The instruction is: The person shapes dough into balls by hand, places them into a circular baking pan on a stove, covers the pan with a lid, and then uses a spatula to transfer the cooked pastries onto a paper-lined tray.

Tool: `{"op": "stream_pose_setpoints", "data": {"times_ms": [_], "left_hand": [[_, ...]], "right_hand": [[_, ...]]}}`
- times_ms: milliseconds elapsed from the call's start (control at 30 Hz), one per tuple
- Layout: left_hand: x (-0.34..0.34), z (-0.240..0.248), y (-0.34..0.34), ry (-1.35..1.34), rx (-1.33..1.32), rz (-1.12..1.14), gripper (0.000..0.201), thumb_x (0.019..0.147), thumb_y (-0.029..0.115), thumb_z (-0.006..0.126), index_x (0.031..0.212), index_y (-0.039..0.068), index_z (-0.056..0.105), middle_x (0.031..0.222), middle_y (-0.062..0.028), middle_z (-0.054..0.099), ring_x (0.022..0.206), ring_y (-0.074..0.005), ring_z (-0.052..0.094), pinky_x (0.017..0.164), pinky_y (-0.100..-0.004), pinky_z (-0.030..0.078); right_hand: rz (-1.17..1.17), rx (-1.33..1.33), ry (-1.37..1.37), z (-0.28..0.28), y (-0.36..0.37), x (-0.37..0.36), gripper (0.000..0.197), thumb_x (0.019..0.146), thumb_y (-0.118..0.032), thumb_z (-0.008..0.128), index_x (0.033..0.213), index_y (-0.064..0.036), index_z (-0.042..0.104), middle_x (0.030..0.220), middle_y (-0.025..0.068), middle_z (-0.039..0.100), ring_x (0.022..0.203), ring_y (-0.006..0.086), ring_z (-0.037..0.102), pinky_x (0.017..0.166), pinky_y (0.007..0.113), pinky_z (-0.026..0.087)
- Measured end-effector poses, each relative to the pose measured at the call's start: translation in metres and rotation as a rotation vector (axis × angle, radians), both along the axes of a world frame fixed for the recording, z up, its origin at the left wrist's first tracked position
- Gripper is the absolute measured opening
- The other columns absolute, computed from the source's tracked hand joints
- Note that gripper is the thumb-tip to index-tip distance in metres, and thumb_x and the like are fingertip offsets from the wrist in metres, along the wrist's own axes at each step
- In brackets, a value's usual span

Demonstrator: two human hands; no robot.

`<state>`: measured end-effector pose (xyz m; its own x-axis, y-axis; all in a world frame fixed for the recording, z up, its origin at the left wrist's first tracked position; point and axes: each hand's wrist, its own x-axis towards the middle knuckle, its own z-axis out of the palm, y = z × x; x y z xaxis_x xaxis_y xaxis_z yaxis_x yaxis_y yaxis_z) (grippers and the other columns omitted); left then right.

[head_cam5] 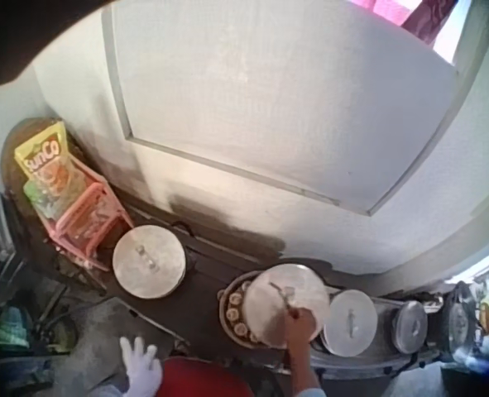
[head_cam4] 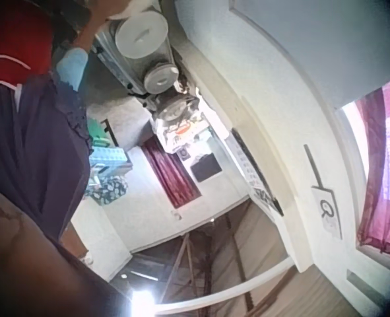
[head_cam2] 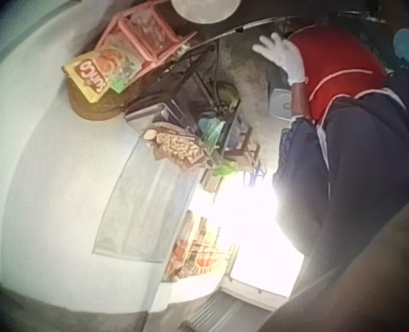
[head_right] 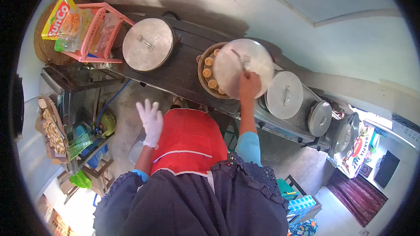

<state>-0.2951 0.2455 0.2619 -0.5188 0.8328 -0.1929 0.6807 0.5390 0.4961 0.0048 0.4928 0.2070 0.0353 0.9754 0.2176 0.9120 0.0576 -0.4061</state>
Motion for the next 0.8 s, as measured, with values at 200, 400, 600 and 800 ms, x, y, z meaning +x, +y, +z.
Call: {"op": "stream_pose_setpoints", "data": {"times_ms": [200,400,600,800], "left_hand": [[0.088,-0.013,0.107,0.038,0.166,-0.53,0.041,0.073,0.014,0.068,0.113,0.006,0.063,0.142,-0.0342,0.031,0.135,-0.0629,0.015,0.104,-0.0701,0.023],[0.157,-0.063,0.169,0.167,0.236,-0.647,0.034,0.08,0.018,0.066,0.109,0.0,0.066,0.143,-0.0377,0.032,0.137,-0.0625,0.012,0.108,-0.0706,0.016],[0.178,-0.08,0.186,0.244,0.224,-0.716,0.029,0.079,0.018,0.064,0.095,-0.005,0.07,0.149,-0.0323,0.031,0.14,-0.0592,0.008,0.109,-0.0718,0.012],[0.183,-0.097,0.189,0.246,0.265,-0.758,0.024,0.075,0.023,0.07,0.084,0.001,0.072,0.148,-0.0299,0.034,0.14,-0.058,0.011,0.109,-0.0718,0.011]], "right_hand": [[-0.269,0.105,0.12,0.065,-0.025,0.068,0.028,0.077,-0.026,0.077,0.075,-0.0004,0.067,0.073,0.0155,0.066,0.068,0.0312,0.064,0.065,0.043,0.049],[-0.488,0.073,0.0,0.099,-0.08,0.113,0.029,0.078,-0.022,0.078,0.077,0.0048,0.067,0.07,0.0168,0.066,0.06,0.0262,0.061,0.061,0.041,0.047],[-0.572,0.054,0.114,0.088,-0.13,0.135,0.026,0.078,-0.019,0.079,0.08,0.0048,0.069,0.068,0.0147,0.067,0.059,0.0241,0.063,0.06,0.038,0.049],[-0.632,-0.036,0.087,0.075,-0.146,0.145,0.024,0.078,-0.019,0.078,0.082,0.0035,0.07,0.07,0.0139,0.067,0.061,0.0233,0.064,0.061,0.038,0.05]]}}
